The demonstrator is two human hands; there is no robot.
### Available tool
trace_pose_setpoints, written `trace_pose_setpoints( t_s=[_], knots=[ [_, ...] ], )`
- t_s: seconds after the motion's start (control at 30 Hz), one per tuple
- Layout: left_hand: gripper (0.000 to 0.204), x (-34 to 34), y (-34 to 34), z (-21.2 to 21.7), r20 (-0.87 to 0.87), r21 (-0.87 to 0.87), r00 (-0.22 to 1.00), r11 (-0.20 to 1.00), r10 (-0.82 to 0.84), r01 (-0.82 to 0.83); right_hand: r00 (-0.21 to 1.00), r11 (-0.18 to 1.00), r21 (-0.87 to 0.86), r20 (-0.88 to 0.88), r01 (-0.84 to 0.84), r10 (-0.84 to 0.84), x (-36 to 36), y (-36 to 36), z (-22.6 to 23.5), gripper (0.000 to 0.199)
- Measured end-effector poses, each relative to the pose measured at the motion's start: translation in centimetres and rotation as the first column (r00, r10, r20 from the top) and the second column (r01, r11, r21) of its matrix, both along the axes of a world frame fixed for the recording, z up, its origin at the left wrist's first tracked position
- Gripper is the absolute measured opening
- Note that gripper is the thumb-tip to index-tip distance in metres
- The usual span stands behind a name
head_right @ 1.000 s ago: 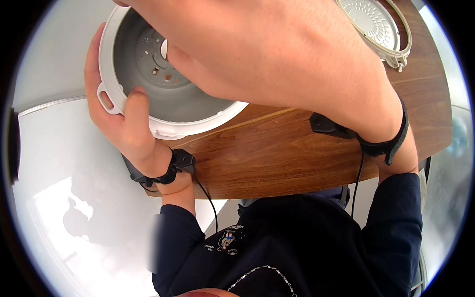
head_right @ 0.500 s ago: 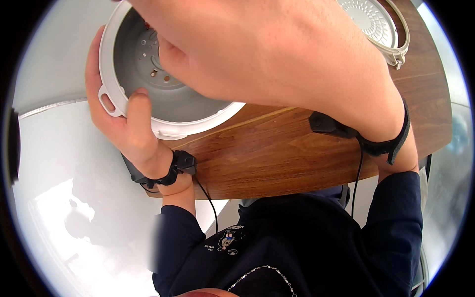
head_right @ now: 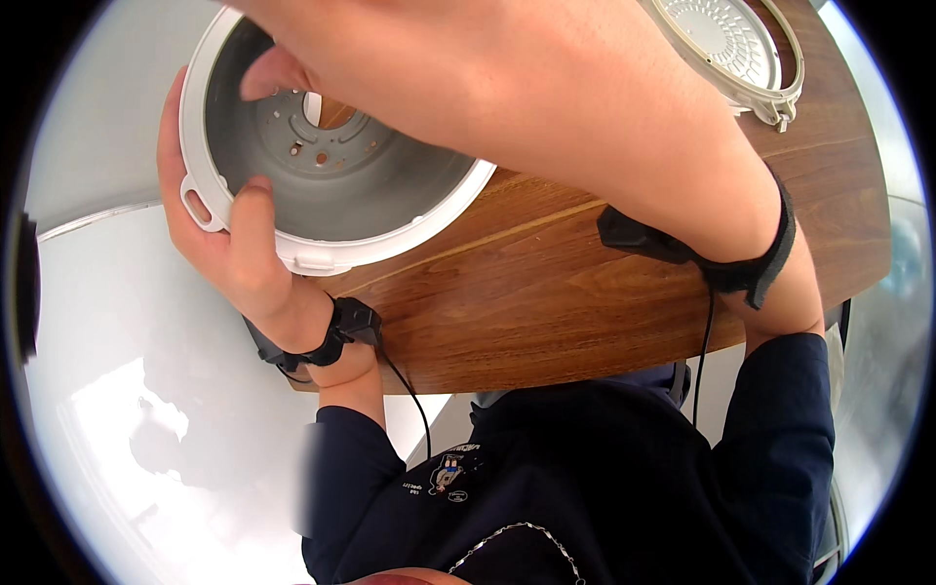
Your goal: The person disassembles a white cylindrical appliance, removes screws, and then reassembles it by inserting a metal bracket, connecting wires, and securing components with a screwdriver. The task involves handling the appliance body, bracket, wires, and screws.
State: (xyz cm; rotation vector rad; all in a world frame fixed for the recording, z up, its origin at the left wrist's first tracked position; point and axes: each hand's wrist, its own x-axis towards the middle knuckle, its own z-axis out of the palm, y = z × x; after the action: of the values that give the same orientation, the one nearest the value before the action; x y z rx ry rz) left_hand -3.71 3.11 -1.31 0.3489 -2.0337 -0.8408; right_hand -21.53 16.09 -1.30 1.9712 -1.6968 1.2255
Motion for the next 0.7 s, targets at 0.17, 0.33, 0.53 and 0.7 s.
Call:
trace_pose_setpoints(
  t_s=[0.17,0.33,0.53,0.7],
  knots=[
    [0.078,0.05,0.05,-0.36,0.010,0.006,1.000,1.000,0.021,-0.021,1.000,1.000,0.007,0.000,-0.008,0.008,0.24,-0.14,-0.08,0.027],
    [0.078,-0.12,0.77,-0.29,0.044,-0.039,0.998,0.998,0.050,-0.048,1.000,1.000,0.006,0.001,-0.009,0.009,0.22,-0.02,-0.24,0.027],
    [0.078,-0.19,0.94,-0.11,0.058,-0.049,0.997,0.998,0.053,-0.051,1.000,1.000,0.007,0.003,-0.012,0.011,0.30,-0.14,-0.38,0.027],
    [0.078,-0.04,0.56,-0.35,0.029,-0.031,0.999,0.999,0.036,-0.035,1.000,1.000,0.005,0.004,-0.014,0.014,0.31,-0.13,-0.45,0.027]
  ],
)
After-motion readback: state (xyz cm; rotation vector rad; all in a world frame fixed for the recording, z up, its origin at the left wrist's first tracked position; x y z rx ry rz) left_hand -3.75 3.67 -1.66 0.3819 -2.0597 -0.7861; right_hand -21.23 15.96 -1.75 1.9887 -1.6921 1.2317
